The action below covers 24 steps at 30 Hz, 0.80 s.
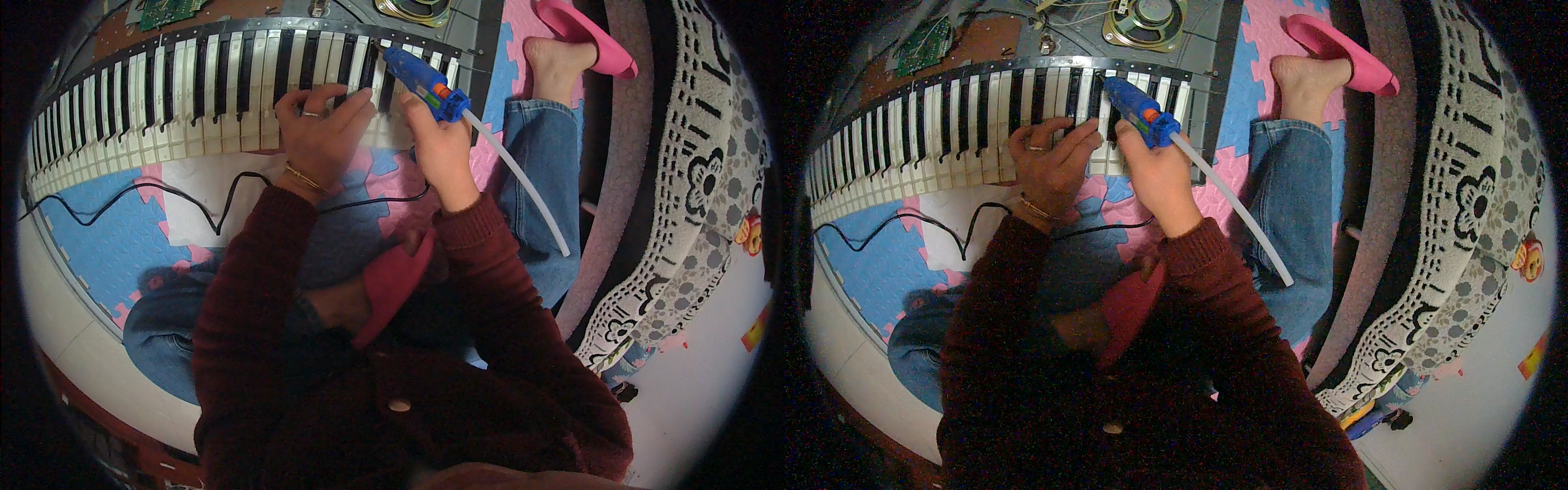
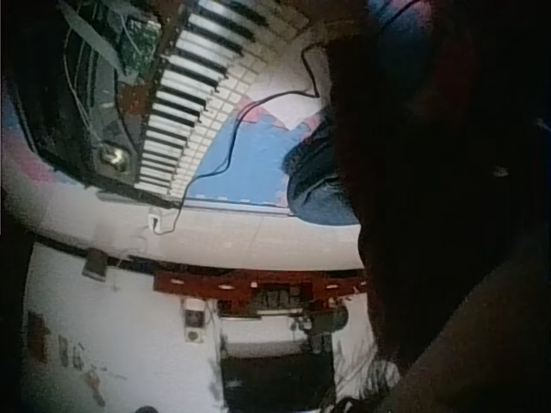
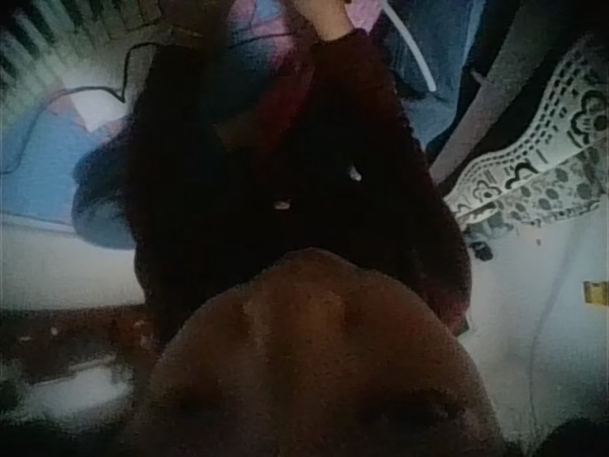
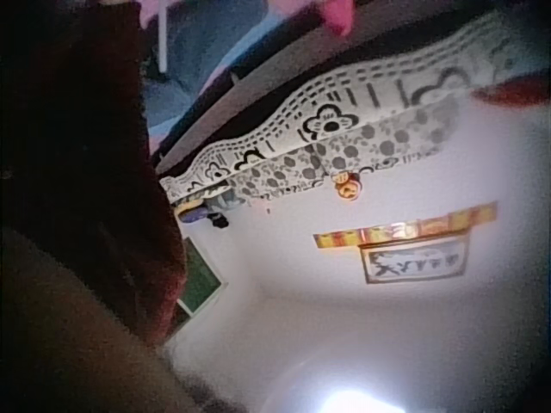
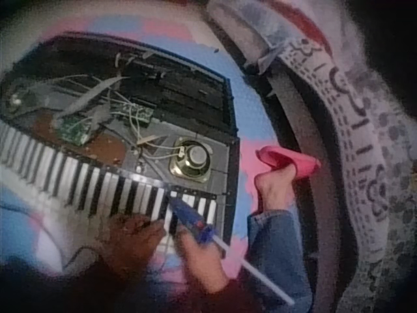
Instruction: The person sits on a foam mat and uses a hot glue gun to apply glue to the white keys of a disassembled electronic keyboard. They repeatedly press and hold the keys to secure them while the glue sets.
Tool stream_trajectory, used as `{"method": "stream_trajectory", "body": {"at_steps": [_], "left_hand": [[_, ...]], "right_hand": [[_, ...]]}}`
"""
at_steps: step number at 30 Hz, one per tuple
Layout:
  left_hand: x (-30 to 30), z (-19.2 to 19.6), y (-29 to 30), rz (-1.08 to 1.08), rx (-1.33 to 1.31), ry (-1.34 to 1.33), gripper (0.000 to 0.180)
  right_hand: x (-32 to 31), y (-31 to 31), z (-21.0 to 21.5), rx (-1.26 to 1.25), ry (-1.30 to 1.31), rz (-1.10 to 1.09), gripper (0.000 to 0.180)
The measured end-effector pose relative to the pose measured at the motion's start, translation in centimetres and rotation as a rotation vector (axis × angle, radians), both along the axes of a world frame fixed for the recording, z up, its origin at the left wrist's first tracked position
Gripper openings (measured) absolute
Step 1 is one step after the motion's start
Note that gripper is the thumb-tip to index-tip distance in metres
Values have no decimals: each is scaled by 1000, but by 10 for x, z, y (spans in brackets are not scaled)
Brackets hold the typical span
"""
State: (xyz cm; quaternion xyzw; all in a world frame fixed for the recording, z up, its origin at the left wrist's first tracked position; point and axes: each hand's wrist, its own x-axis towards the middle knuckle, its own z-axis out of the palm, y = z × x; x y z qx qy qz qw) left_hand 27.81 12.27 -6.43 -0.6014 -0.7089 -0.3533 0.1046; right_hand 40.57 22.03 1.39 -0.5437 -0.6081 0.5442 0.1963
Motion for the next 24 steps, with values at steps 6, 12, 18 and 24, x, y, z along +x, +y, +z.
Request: {"method": "stream_trajectory", "body": {"at_steps": [6, 12, 18, 24], "left_hand": [[0, -1, 1, 7, 5, 8, 19], [1, 0, 1, 10, 14, 11, 20], [-1, 0, 0, -22, -25, -4, 21], [-1, 0, 1, -7, 9, 2, 21]], "right_hand": [[1, 0, -2, 26, 17, -9, 30], [2, 2, -4, 37, 3, -12, 31], [2, 3, -5, 76, -24, -3, 33], [3, 3, -3, 12, 11, -7, 34]]}}
